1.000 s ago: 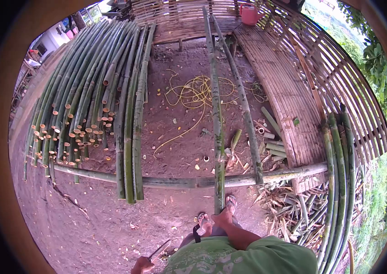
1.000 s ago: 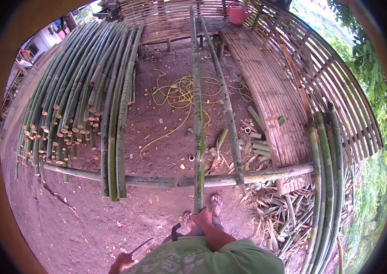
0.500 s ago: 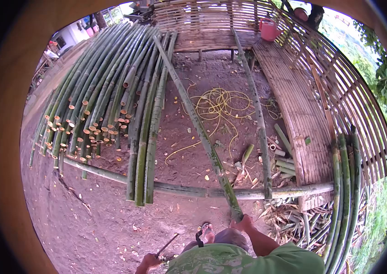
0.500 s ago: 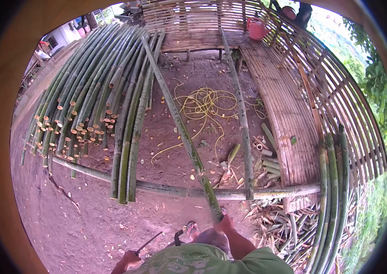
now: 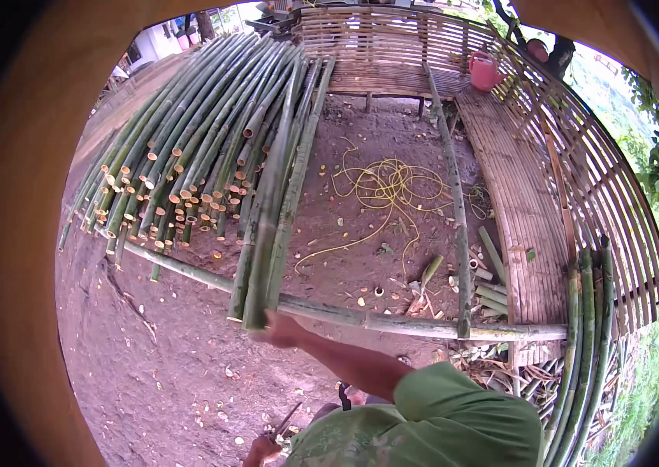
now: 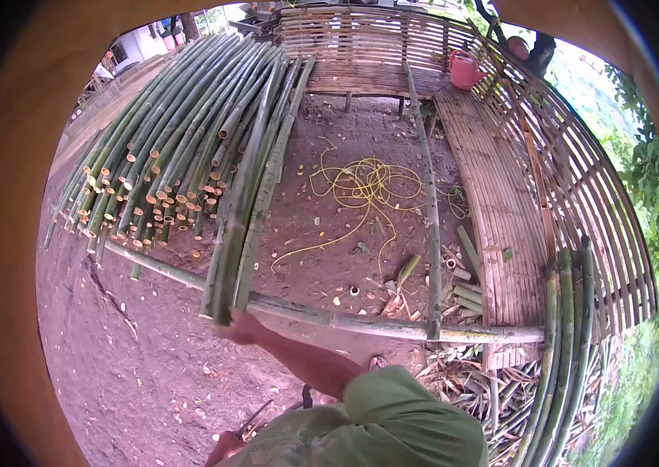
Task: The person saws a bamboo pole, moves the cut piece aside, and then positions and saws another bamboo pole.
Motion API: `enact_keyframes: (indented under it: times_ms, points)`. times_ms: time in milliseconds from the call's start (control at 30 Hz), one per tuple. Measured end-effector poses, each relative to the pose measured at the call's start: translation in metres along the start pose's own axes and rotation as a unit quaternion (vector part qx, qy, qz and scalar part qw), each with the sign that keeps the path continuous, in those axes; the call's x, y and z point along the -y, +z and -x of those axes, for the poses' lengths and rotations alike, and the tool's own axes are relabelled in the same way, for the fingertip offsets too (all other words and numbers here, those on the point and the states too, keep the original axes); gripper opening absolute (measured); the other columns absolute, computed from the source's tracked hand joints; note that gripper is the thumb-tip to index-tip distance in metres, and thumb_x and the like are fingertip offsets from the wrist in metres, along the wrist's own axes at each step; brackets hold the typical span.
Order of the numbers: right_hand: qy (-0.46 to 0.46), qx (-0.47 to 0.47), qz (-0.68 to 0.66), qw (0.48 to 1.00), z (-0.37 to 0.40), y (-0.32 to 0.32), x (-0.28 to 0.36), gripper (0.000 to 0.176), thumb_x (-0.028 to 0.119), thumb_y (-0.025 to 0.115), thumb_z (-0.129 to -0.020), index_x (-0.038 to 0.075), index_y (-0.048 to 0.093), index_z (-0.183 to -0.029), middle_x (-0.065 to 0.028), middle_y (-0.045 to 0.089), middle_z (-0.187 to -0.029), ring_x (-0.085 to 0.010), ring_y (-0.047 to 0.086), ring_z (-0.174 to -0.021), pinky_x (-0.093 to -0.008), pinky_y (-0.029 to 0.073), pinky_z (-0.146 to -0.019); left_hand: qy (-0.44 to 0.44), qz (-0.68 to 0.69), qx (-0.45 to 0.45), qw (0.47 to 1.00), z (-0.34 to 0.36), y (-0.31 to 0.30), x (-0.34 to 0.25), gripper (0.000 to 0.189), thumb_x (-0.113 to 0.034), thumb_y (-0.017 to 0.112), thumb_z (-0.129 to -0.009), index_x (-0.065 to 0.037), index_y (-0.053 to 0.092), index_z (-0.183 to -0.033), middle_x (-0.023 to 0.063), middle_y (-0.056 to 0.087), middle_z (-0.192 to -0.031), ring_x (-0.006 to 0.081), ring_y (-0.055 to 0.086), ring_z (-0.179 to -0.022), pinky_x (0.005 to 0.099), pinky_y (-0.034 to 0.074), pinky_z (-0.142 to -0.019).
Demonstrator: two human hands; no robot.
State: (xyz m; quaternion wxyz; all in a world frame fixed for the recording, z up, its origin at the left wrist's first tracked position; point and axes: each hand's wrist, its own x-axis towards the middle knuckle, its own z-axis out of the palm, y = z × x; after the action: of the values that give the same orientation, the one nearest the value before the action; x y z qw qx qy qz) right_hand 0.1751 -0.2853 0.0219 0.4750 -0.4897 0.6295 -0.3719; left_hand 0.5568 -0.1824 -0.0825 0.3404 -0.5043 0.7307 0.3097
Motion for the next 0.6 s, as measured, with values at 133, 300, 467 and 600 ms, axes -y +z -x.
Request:
enact_keyframes:
  times_ms: [133,300,467,600]
  points:
    - [-0.172,0.032,0.079,0.981,-0.024,0.015,0.021,0.079,0.047,0.068,-0.077,-0.002,0.042,-0.133,-0.0227,0.050,-0.131,-0.0342,0.050,-0.120,-0.0390,0.040,-0.101,-0.060,-0.007,0.011,0.998,0.001,0.026,0.013,0.036,-0.032,0.066,-0.066,-0.001,0.067,-0.083,0.0190,0.066,-0.077,0.0309,0.066,-0.073,0.0399,0.051,-0.064]
    - [-0.085,-0.049,0.142,0.985,0.057,0.023,-0.104,0.067,0.043,0.070,-0.074,-0.001,0.052,-0.122,-0.0217,0.063,-0.106,-0.0384,0.060,-0.099,-0.0450,0.047,-0.088,-0.022,-0.042,0.029,0.998,-0.033,0.061,0.040,0.037,-0.035,0.066,-0.066,-0.001,0.067,-0.081,0.0184,0.067,-0.077,0.0305,0.066,-0.073,0.0397,0.052,-0.065]
    - [0.272,-0.096,0.169,0.943,0.253,0.007,-0.242,0.056,0.037,0.070,-0.070,-0.001,0.058,-0.110,-0.0231,0.063,-0.104,-0.0375,0.062,-0.096,-0.0452,0.050,-0.081,0.093,-0.153,0.078,0.981,-0.068,0.029,-0.003,0.039,-0.037,0.066,-0.066,-0.001,0.068,-0.081,0.0184,0.067,-0.077,0.0305,0.066,-0.074,0.0396,0.052,-0.066]
    - [0.525,-0.224,0.088,0.816,0.410,-0.012,-0.290,0.055,0.040,0.065,-0.073,0.005,0.061,-0.114,-0.0186,0.063,-0.109,-0.0325,0.061,-0.103,-0.0423,0.049,-0.086,0.177,-0.226,0.117,0.951,-0.084,0.023,-0.077,0.041,-0.039,0.066,-0.066,-0.001,0.068,-0.081,0.0183,0.067,-0.077,0.0305,0.066,-0.074,0.0396,0.052,-0.067]
